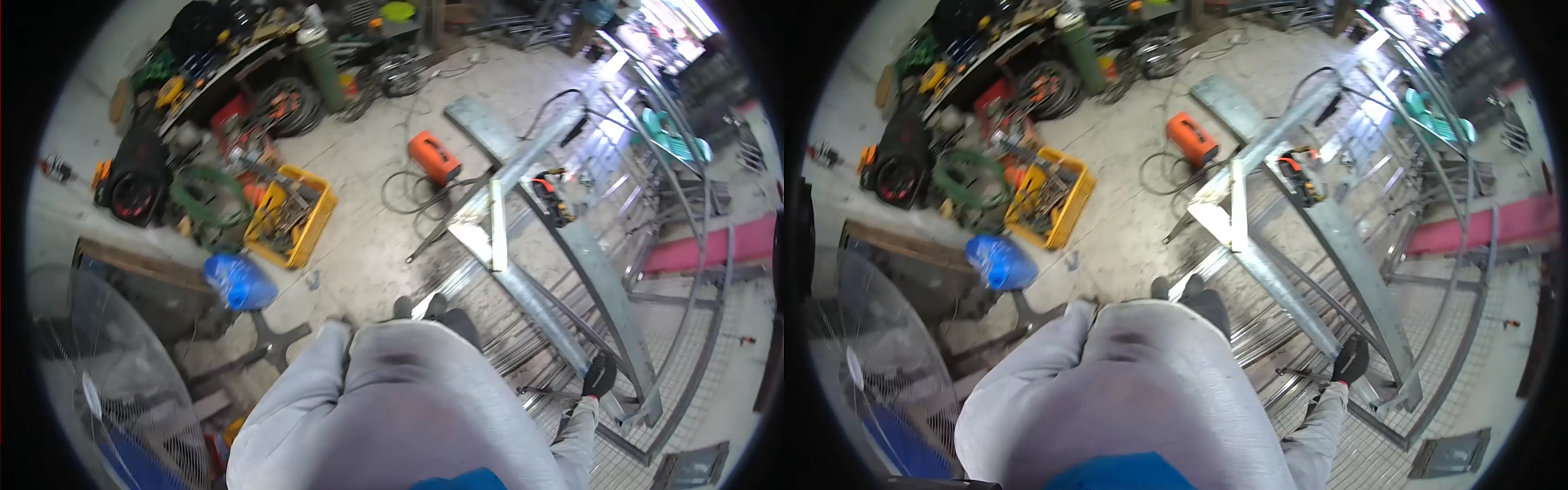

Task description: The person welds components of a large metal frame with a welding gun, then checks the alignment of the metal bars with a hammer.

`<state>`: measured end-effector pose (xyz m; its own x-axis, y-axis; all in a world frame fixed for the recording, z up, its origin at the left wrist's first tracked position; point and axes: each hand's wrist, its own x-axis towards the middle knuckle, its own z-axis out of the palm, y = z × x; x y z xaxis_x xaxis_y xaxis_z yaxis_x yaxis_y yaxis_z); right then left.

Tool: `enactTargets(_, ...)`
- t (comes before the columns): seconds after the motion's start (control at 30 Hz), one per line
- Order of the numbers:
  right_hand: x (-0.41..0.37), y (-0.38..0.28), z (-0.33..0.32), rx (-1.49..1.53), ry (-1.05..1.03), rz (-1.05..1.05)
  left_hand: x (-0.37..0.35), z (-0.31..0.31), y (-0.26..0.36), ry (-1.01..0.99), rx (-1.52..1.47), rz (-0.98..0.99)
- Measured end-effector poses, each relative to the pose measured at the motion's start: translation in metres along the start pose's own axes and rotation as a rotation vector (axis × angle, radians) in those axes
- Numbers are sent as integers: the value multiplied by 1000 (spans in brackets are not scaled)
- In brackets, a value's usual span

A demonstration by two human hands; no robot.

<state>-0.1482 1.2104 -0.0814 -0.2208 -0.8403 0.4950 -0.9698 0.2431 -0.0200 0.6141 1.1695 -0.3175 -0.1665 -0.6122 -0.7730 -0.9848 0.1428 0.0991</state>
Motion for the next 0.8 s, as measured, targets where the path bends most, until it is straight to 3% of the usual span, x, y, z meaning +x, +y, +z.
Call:
enactTargets(0.07,9,-22,-14,148,-98,275,-29,40,-2,-76,33,-3)
enactTargets(0.17,12,-36,-25,189,-39,232,-57,67,8,-20,-75,-156)
enactTargets(0.23,11,-26,-21,-23,-239,346,-71,76,16,71,-164,-252)
enactTargets(0.3,-9,-10,0,-18,77,64,-75,77,20,151,-210,-303)
enactTargets(0.33,-11,-12,0,-24,181,-31,-71,76,20,189,-222,-318)
enactTargets(0.4,0,-16,-11,103,-81,263,-59,72,17,268,-233,-328)
enactTargets(0.43,1,-21,-15,121,-111,313,-53,70,15,307,-235,-330)
enactTargets(0.6,5,-31,-18,132,-39,272,5,38,-9,535,-87,-225)
enactTargets(0.7,12,-36,-15,140,6,225,35,8,-28,585,173,-74)
enactTargets(0.73,16,-38,-13,143,19,210,37,-22,-20,384,114,-210)
enactTargets(0.8,18,-43,-17,153,51,187,70,-27,-30,746,-250,-276)
